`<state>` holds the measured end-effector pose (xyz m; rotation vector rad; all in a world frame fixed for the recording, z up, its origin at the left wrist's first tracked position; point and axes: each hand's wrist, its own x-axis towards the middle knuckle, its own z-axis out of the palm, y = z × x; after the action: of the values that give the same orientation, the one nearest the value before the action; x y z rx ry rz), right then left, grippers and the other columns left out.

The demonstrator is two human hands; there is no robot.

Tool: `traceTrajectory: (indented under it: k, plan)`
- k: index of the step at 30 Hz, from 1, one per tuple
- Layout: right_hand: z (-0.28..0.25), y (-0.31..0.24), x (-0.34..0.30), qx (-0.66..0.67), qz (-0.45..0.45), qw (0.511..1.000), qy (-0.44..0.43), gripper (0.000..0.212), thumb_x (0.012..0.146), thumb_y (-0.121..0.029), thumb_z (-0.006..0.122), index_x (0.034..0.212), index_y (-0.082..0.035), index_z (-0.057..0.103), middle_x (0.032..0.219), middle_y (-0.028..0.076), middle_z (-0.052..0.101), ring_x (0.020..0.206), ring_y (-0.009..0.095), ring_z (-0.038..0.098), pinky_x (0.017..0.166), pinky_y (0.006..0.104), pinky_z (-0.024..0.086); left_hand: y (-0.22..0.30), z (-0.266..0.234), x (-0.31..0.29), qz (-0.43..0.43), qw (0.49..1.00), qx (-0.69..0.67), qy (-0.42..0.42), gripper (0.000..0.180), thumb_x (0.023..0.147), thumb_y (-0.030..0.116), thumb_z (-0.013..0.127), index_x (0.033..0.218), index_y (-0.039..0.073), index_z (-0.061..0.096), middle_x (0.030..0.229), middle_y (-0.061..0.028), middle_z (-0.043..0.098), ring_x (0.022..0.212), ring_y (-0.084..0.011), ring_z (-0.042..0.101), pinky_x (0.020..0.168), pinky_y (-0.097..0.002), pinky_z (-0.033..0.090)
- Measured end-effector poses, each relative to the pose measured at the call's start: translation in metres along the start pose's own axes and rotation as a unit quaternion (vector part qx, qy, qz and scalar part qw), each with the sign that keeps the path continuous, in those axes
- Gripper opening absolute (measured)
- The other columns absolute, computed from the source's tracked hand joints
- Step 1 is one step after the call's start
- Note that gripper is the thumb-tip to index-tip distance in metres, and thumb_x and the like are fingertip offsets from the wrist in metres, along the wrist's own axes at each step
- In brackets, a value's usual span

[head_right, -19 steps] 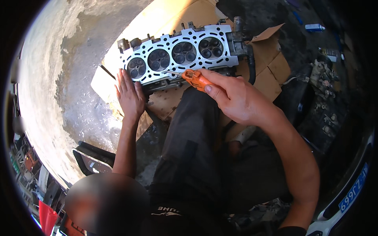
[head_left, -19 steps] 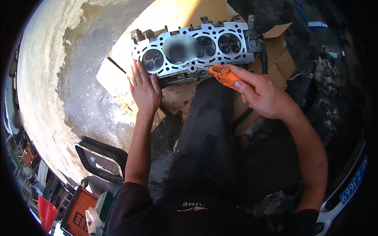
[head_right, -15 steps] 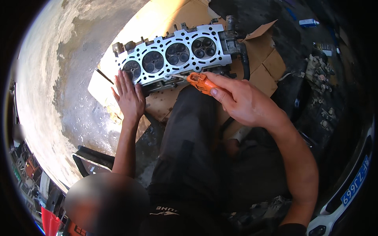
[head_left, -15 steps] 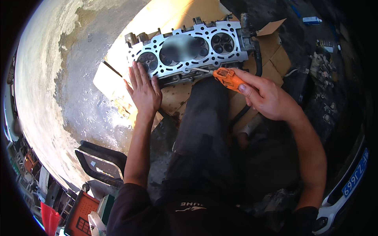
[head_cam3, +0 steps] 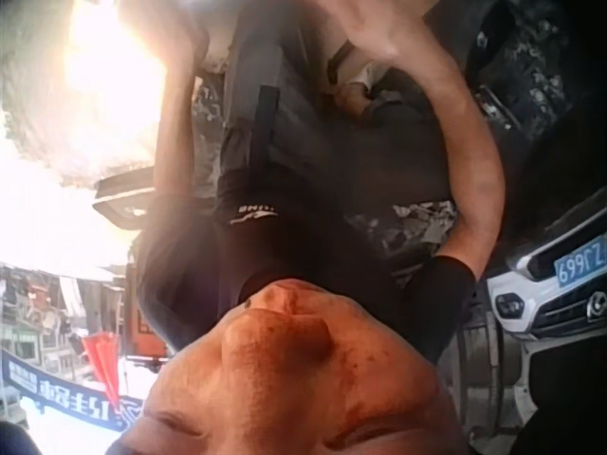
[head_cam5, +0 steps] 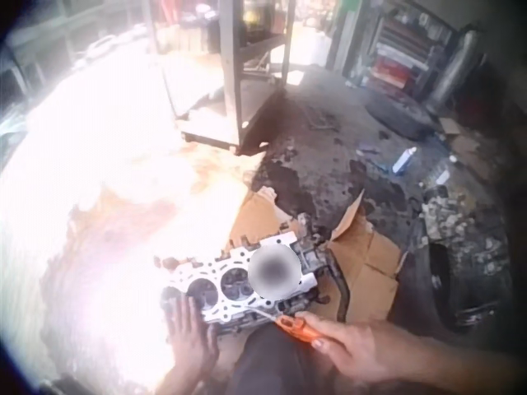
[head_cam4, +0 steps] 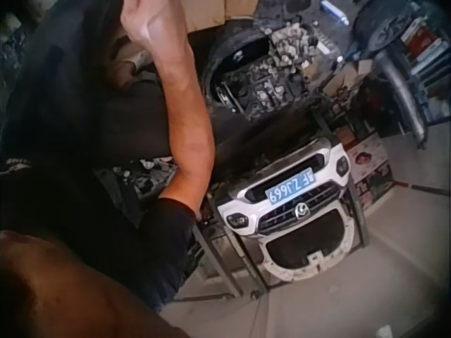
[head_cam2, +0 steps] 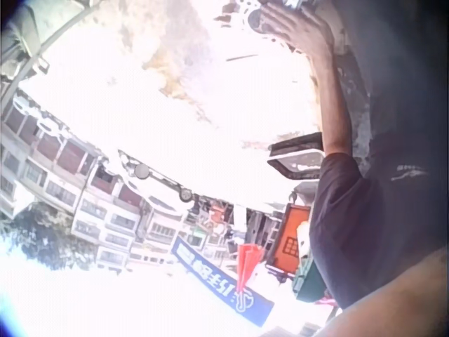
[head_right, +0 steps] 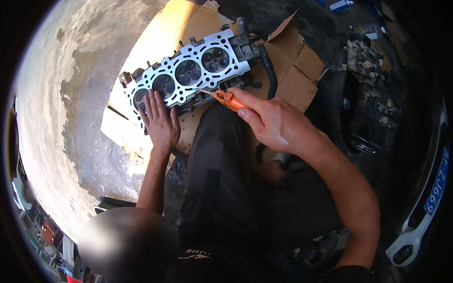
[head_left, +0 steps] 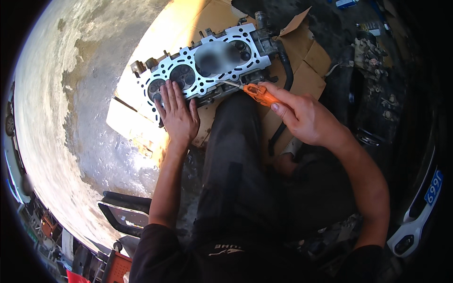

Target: The person cleans a metal engine block by first washing a tool in a tray of water, then using a screwdriver to scrape residue from the block's surface, and finally spraying a cleaning agent into the cylinder openings.

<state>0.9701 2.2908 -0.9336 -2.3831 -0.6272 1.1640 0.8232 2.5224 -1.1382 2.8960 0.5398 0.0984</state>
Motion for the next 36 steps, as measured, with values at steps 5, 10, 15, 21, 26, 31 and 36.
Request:
traceTrajectory:
  k: [5, 10, 15, 21, 26, 31, 36]
  plan:
    - [0.015, -0.011, 0.002, -0.053, -0.036, 0.998, 0.021, 0.05, 0.099, -0.019, 0.052, 0.149, -0.018, 0.042, 0.058, 0.018, 0.055, 0.053, 0.032, 0.059, 0.058, 0.0404, 0.047, -0.008, 0.006, -0.002, 0.013, 1.0, -0.02, 0.018, 0.065, 0.099, 0.032, 0.044, 0.152, 0.0, 0.026, 0.159, -0.0175, 0.026, 0.15, -0.0331, 0.018, 0.119, -0.0512, 0.009]
    - [0.025, -0.021, 0.005, -0.154, -0.055, 0.986, 0.036, 0.052, 0.098, -0.018, 0.054, 0.148, -0.018, 0.041, 0.066, 0.02, 0.06, 0.059, 0.037, 0.061, 0.061, 0.0443, 0.049, -0.015, -0.002, -0.001, -0.006, 0.996, -0.084, 0.036, 0.062, 0.1, 0.03, 0.042, 0.152, 0.002, 0.026, 0.16, -0.017, 0.025, 0.149, -0.0348, 0.018, 0.119, -0.0531, 0.009]
    - [0.03, -0.021, 0.009, -0.168, -0.099, 0.98, 0.048, 0.054, 0.096, -0.017, 0.055, 0.149, -0.019, 0.041, 0.077, 0.019, 0.064, 0.069, 0.038, 0.063, 0.065, 0.0453, 0.049, -0.067, 0.002, 0.023, -0.194, 0.966, -0.136, 0.104, 0.058, 0.101, 0.029, 0.041, 0.149, -0.004, 0.03, 0.152, -0.0279, 0.033, 0.142, -0.0409, 0.031, 0.116, -0.0506, 0.021]
    - [0.029, -0.026, 0.016, -0.16, -0.106, 0.981, 0.011, 0.055, 0.096, -0.015, 0.055, 0.149, -0.019, 0.04, 0.08, 0.018, 0.064, 0.071, 0.037, 0.063, 0.066, 0.0451, 0.05, -0.047, -0.013, 0.055, -0.343, 0.923, -0.165, 0.048, 0.06, 0.101, 0.035, 0.038, 0.146, -0.005, 0.032, 0.123, -0.0307, 0.059, 0.107, -0.0453, 0.06, 0.091, -0.0497, 0.047]
    - [0.037, -0.037, 0.014, -0.178, -0.125, 0.975, 0.034, 0.056, 0.096, -0.018, 0.056, 0.15, -0.021, 0.039, 0.081, 0.018, 0.065, 0.071, 0.037, 0.063, 0.067, 0.0447, 0.051, -0.043, -0.017, 0.059, -0.362, 0.921, -0.14, 0.037, 0.061, 0.101, 0.036, 0.037, 0.148, -0.003, 0.031, 0.118, -0.0286, 0.062, 0.101, -0.0441, 0.063, 0.085, -0.0502, 0.049]
    - [0.045, -0.047, 0.013, -0.19, -0.133, 0.972, 0.032, 0.055, 0.097, -0.022, 0.055, 0.15, -0.024, 0.039, 0.079, 0.016, 0.065, 0.07, 0.037, 0.064, 0.066, 0.0452, 0.052, -0.041, -0.019, 0.061, -0.376, 0.916, -0.135, 0.034, 0.059, 0.101, 0.035, 0.037, 0.147, -0.001, 0.03, 0.108, -0.0286, 0.065, 0.095, -0.0444, 0.065, 0.081, -0.0509, 0.051]
    - [0.051, -0.064, 0.02, -0.209, -0.119, 0.971, 0.017, 0.054, 0.097, -0.023, 0.056, 0.149, -0.024, 0.04, 0.076, 0.017, 0.063, 0.069, 0.039, 0.064, 0.065, 0.0467, 0.052, -0.04, -0.019, 0.058, -0.369, 0.916, -0.151, 0.047, 0.057, 0.101, 0.033, 0.037, 0.146, -0.002, 0.031, 0.099, -0.0278, 0.067, 0.093, -0.0453, 0.065, 0.08, -0.0509, 0.051]
